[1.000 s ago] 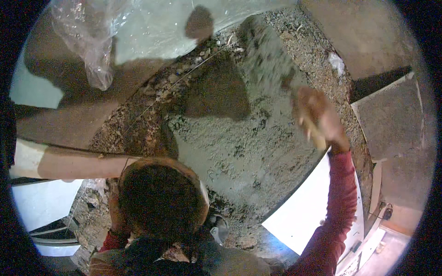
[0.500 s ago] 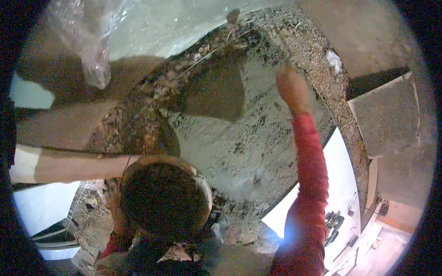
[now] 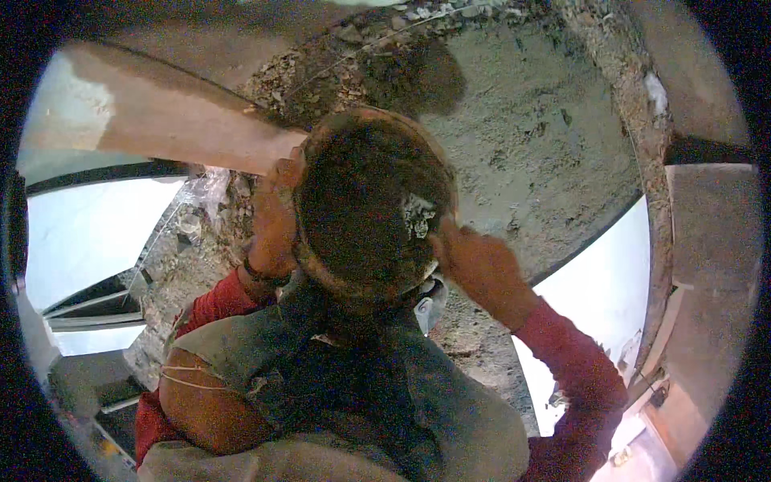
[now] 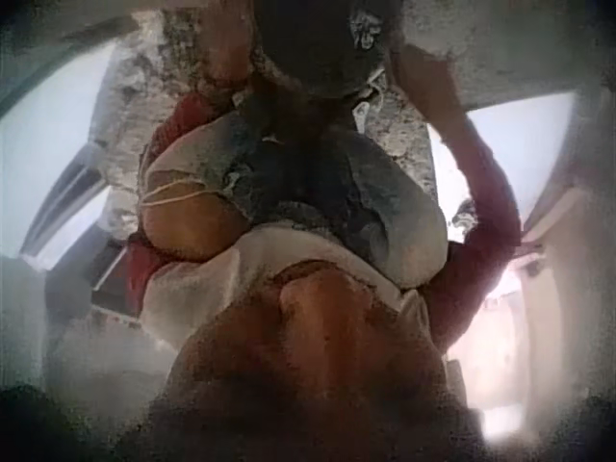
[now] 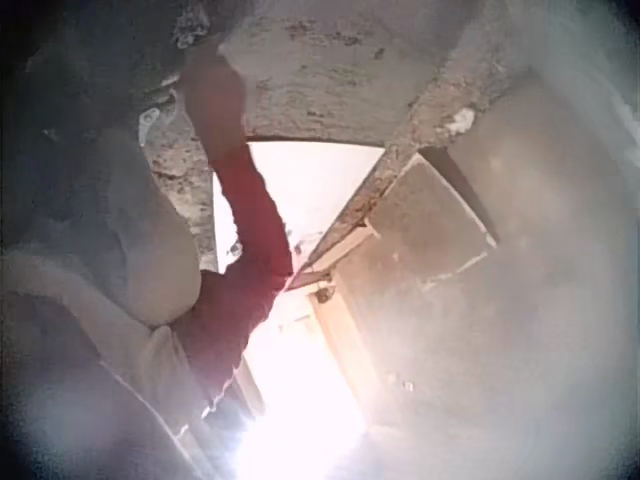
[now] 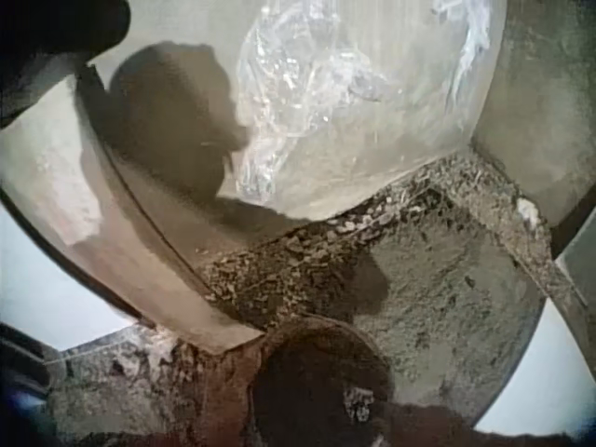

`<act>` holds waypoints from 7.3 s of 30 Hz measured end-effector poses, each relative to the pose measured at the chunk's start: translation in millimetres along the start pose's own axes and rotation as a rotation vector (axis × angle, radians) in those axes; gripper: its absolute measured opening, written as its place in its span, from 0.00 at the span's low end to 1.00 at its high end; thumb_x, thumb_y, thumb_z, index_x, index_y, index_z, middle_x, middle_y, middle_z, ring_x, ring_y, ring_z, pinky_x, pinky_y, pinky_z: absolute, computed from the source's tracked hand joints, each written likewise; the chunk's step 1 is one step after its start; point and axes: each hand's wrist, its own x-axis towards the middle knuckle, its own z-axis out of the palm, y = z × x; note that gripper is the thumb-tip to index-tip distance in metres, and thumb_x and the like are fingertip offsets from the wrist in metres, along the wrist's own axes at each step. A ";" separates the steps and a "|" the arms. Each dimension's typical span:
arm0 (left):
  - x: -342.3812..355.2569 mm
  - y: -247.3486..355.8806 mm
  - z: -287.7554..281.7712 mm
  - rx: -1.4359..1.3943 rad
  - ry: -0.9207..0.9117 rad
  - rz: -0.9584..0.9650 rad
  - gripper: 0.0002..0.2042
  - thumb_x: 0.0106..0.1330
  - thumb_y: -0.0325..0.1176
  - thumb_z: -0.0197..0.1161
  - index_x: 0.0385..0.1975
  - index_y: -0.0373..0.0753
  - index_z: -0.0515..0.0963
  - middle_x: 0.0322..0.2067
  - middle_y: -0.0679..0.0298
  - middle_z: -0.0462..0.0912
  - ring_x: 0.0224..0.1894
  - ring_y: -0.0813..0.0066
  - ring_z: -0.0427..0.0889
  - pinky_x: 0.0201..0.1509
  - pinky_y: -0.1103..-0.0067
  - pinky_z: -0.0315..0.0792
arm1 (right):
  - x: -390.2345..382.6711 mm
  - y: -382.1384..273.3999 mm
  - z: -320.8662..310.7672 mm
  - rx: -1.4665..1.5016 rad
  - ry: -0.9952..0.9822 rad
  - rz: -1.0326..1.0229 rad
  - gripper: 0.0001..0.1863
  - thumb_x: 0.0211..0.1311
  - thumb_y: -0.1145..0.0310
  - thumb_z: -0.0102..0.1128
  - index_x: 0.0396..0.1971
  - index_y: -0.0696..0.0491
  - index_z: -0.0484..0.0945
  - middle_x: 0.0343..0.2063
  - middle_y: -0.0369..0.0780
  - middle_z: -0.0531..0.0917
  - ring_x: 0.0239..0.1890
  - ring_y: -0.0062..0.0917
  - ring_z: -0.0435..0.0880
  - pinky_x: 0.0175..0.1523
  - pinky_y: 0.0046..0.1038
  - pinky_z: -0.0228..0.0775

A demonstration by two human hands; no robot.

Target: The person applies a layer of wet mortar to the floor using a trowel, spreads it out to create a level base, and then carefully places a large white tile over the mortar. The person presses the tile down by hand and uses a rubber mallet to tap and level it into position.

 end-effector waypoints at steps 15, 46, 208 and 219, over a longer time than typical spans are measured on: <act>8.0 -1.6 -28.1 0.201 -0.034 0.047 0.16 0.74 0.42 0.44 0.42 0.34 0.71 0.40 0.65 0.73 0.42 0.77 0.70 0.48 0.78 0.66 | -12.9 -55.1 -6.1 0.679 -0.178 -0.191 0.18 0.69 0.60 0.48 0.38 0.64 0.65 0.09 0.49 0.69 0.10 0.43 0.72 0.19 0.41 0.63; -0.7 4.6 -48.3 0.383 -0.073 -0.021 0.25 0.74 0.46 0.40 0.61 0.33 0.63 0.58 0.58 0.69 0.57 0.67 0.71 0.61 0.71 0.67 | 295.9 170.2 -69.4 2.879 0.565 -0.715 0.10 0.67 0.64 0.41 0.30 0.52 0.69 0.19 0.31 0.69 0.16 0.13 0.66 0.16 0.16 0.62; 0.4 -11.4 -57.9 0.003 0.049 -0.019 0.15 0.73 0.38 0.49 0.48 0.34 0.75 0.44 0.67 0.79 0.45 0.81 0.76 0.52 0.81 0.70 | 185.8 147.4 0.5 -0.190 0.475 0.155 0.16 0.68 0.54 0.45 0.38 0.53 0.70 0.20 0.50 0.80 0.22 0.50 0.78 0.28 0.52 0.69; 2.7 -8.1 -49.7 -0.059 -0.011 0.043 0.14 0.72 0.40 0.50 0.45 0.35 0.76 0.41 0.67 0.79 0.42 0.81 0.75 0.48 0.80 0.72 | 201.5 134.3 -5.4 0.113 0.396 0.100 0.15 0.64 0.63 0.45 0.38 0.59 0.73 0.26 0.53 0.79 0.32 0.49 0.80 0.39 0.48 0.71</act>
